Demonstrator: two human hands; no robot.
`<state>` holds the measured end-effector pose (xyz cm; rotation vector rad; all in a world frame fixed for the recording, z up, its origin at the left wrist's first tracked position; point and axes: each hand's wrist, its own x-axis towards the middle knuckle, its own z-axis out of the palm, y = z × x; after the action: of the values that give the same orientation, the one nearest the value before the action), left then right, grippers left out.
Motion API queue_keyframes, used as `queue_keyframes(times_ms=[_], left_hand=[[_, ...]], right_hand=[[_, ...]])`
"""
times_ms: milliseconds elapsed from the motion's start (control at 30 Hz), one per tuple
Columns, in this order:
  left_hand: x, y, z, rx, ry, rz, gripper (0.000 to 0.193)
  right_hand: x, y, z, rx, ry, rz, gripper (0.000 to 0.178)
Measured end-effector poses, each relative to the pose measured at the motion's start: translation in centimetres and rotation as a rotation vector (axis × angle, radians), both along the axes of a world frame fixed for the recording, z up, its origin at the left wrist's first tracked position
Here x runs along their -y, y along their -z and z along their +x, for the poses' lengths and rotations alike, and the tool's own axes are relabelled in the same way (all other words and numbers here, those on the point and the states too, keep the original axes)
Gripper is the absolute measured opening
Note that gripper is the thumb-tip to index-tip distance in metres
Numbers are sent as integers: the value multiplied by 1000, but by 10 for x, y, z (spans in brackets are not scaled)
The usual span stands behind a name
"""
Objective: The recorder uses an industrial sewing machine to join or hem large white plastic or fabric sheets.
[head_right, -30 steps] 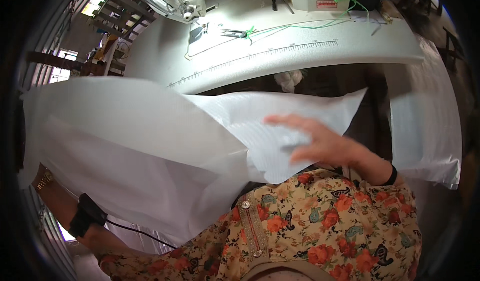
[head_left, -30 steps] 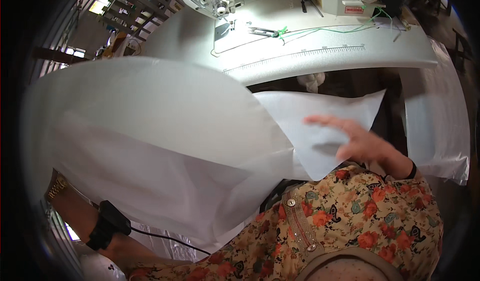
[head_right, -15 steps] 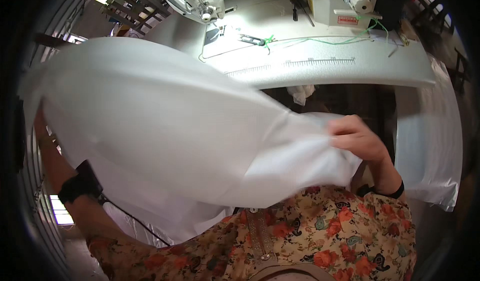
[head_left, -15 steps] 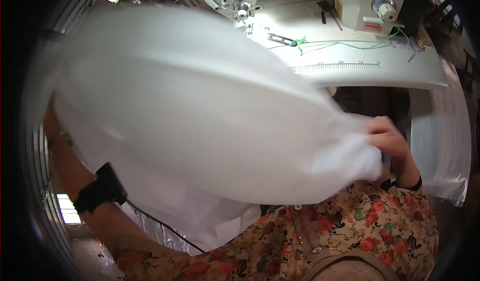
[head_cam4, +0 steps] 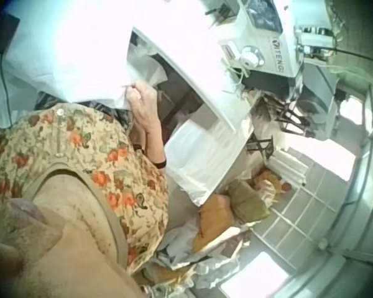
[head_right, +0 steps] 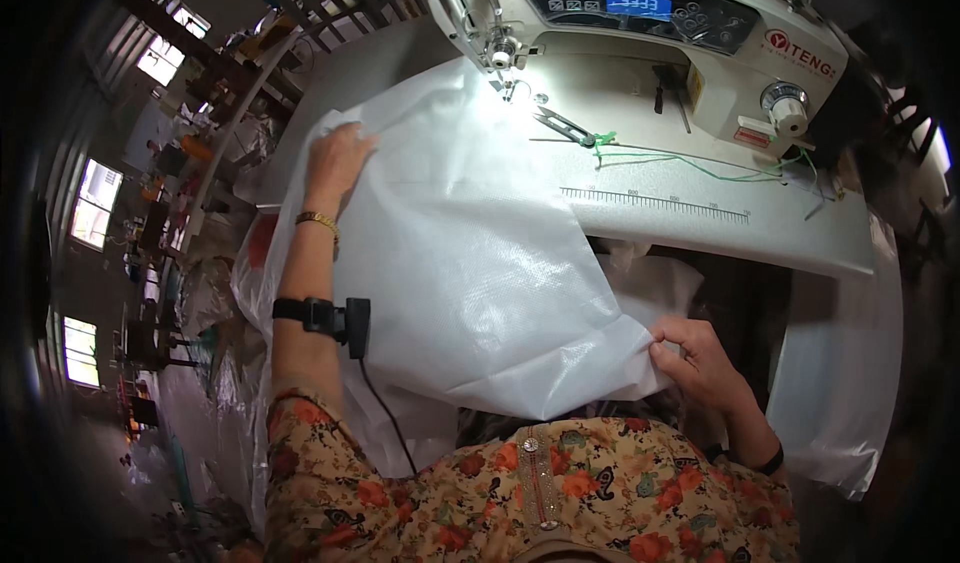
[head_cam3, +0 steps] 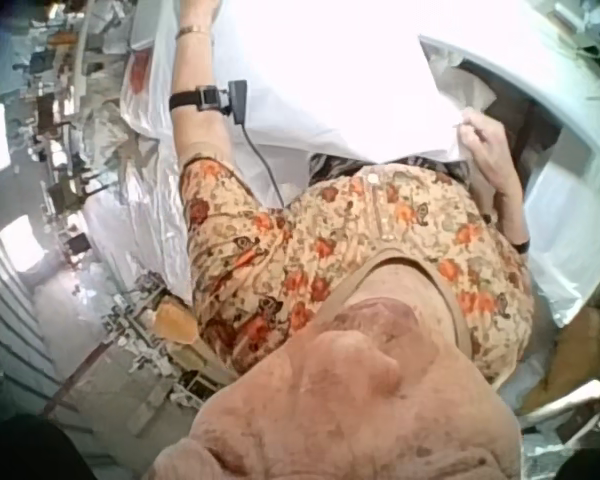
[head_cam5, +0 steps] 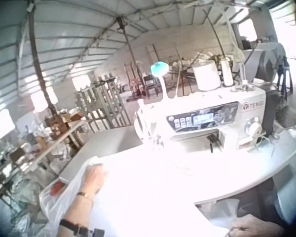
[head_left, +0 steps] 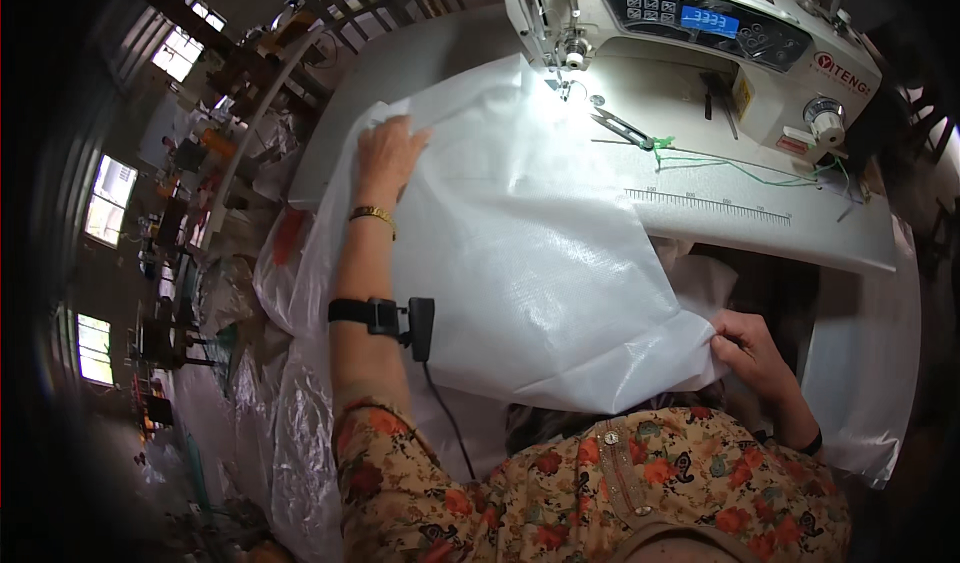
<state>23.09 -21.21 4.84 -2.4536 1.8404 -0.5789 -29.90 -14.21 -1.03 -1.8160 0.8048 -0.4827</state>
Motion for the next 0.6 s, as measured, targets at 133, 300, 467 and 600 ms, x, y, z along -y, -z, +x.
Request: queue_keyframes(times_ms=[133,300,467,600], left_hand=[[-25,41,29,-203,-99,-159,51],[-8,42,17,-365,-109,-151,55],[-15,53,2,-239,-216,-248,49],[-24,63,2,-270,-138,-324,40]], right_hand=[[16,32,-17,-11,51,-79,21],[15,68,-47,-830,21,-397,22],[25,-60,76,-401,160,-536,18],[55,-70,205,-67,-190,-740,18]])
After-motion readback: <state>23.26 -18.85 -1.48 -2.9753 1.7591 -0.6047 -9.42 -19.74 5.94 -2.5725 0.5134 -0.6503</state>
